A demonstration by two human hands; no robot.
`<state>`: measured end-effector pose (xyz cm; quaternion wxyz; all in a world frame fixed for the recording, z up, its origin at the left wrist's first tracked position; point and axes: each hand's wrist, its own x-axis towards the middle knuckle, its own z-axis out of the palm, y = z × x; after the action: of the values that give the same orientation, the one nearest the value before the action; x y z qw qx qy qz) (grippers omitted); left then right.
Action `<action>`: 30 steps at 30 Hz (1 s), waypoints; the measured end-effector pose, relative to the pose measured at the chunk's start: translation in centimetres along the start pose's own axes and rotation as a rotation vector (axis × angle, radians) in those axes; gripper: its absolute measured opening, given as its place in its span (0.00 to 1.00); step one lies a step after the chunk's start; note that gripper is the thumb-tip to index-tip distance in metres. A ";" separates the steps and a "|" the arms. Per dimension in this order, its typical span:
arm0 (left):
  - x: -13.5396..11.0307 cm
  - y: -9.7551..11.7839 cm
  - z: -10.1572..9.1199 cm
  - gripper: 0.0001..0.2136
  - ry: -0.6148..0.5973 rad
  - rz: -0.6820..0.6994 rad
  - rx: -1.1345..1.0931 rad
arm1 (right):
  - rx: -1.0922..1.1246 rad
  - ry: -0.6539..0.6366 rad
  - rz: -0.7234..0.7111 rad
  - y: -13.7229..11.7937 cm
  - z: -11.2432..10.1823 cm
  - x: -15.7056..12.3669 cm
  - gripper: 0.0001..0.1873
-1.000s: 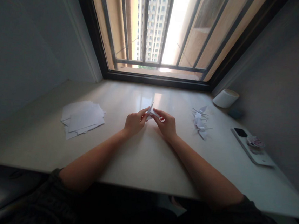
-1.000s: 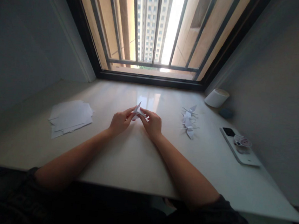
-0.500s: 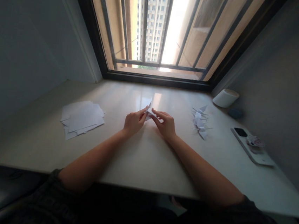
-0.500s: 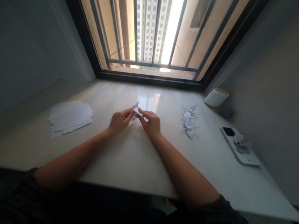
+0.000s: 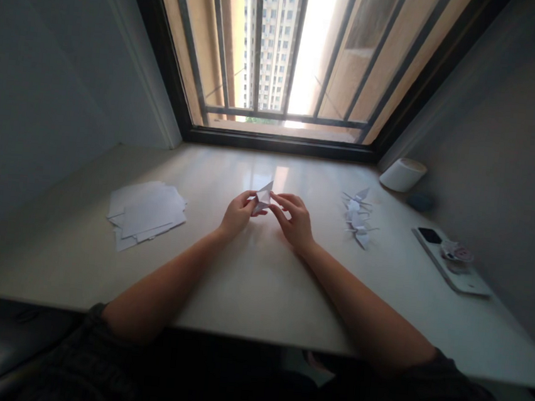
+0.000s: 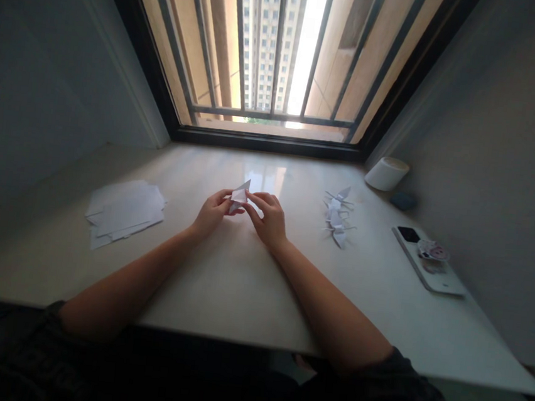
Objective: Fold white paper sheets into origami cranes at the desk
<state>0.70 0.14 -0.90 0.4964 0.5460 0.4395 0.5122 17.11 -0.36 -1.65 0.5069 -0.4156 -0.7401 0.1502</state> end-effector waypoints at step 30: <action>0.1 -0.5 -0.2 0.13 -0.105 0.103 0.190 | 0.166 0.037 0.165 0.1 0.1 0.1 0.12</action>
<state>0.51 0.36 -1.40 0.4377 0.6386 0.4308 0.4636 17.02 -0.18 -1.71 0.5390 -0.4343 -0.6791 0.2443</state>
